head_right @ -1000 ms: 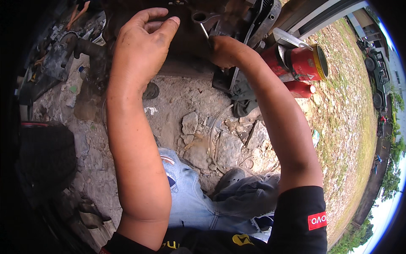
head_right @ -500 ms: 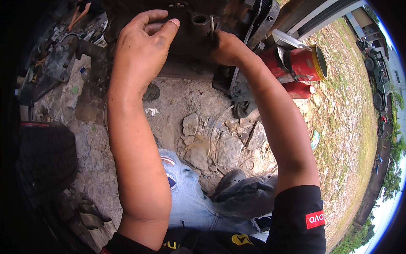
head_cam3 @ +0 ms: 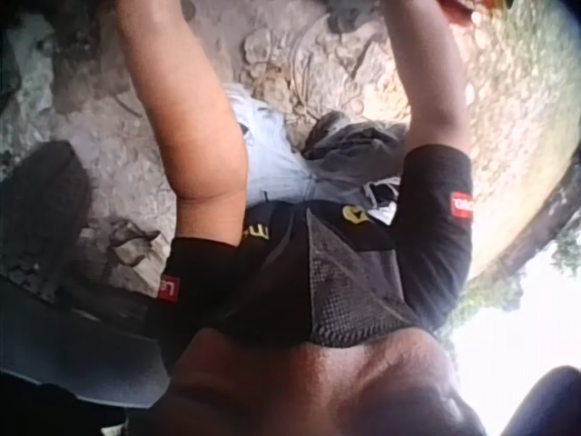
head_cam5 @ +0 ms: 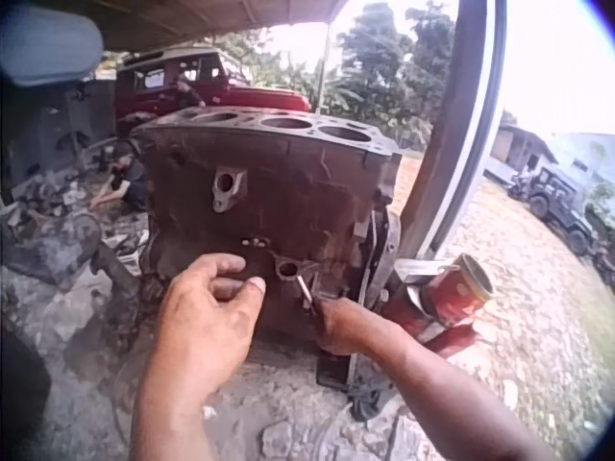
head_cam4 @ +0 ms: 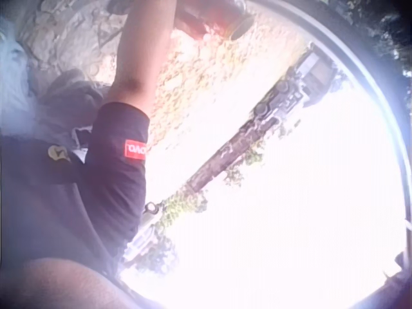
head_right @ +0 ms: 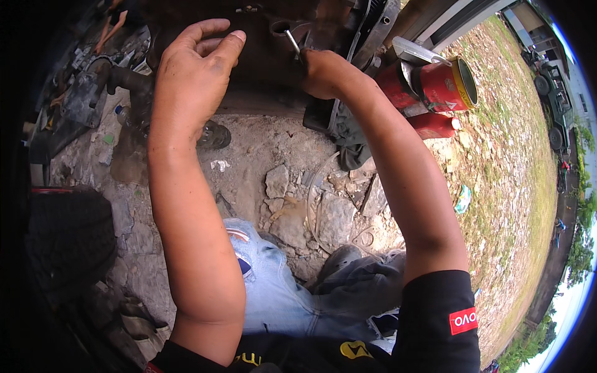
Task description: The person sits on the ground and uses a wrench to tighten bolts on a vehicle part. They also use a screwdriver to adjust components and pour liquid from a bottle onto the part.
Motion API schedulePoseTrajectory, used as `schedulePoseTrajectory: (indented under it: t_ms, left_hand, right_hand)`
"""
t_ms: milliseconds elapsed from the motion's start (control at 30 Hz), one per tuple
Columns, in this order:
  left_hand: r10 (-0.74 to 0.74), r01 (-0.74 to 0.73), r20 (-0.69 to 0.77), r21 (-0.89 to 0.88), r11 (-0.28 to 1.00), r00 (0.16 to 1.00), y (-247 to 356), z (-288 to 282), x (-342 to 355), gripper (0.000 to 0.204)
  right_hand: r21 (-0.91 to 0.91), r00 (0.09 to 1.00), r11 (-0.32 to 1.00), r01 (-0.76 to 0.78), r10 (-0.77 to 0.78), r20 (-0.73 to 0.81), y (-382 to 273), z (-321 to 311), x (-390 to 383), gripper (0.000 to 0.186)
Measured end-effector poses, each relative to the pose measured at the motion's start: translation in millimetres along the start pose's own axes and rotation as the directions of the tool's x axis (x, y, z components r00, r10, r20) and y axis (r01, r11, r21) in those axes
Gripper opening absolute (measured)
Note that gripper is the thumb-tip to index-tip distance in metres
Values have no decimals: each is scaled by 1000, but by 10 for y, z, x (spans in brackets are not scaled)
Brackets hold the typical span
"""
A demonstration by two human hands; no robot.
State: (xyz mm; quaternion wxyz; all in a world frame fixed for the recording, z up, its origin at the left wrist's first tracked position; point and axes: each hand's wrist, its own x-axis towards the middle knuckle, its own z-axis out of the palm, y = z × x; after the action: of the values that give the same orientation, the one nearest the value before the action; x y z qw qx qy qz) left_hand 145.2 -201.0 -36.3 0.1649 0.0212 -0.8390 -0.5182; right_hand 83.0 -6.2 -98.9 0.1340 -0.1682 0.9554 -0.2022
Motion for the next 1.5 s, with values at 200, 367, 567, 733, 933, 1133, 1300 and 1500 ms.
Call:
schedulePoseTrajectory:
  t_ms: [200,367,567,733,933,1133,1300,1500]
  left_hand:
    - [-5,5,45,-8,1000,999,-10,81,-6,41]
    - [-22,22,33,-3,1000,999,9,26,-14,39]
    - [-31,31,45,-5,999,999,55,70,-32,39]
    - [-12,13,32,-34,999,999,56,61,-25,39]
    - [-14,15,35,-27,1000,999,36,46,-37,39]
    - [-34,36,41,-43,998,999,68,73,-12,39]
    - [-3,3,43,-3,1000,999,105,63,-50,39]
    - [-41,41,72,1,999,997,100,70,-53,42]
  right_hand:
    - [2,991,997,71,-70,-116,124,85,38,37]
    - [-28,1000,999,22,-22,20,-67,-91,-80,36]
    - [146,993,988,57,-41,-112,-72,-28,-60,39]
    - [9,997,998,61,-62,38,81,32,-57,38]
    - [146,995,989,33,-19,-96,19,53,-31,44]
    - [148,997,987,61,-54,-54,135,124,-90,38]
    - [172,984,975,137,-114,-138,150,33,-148,38]
    - [76,988,985,157,-157,-7,8,93,-242,36]
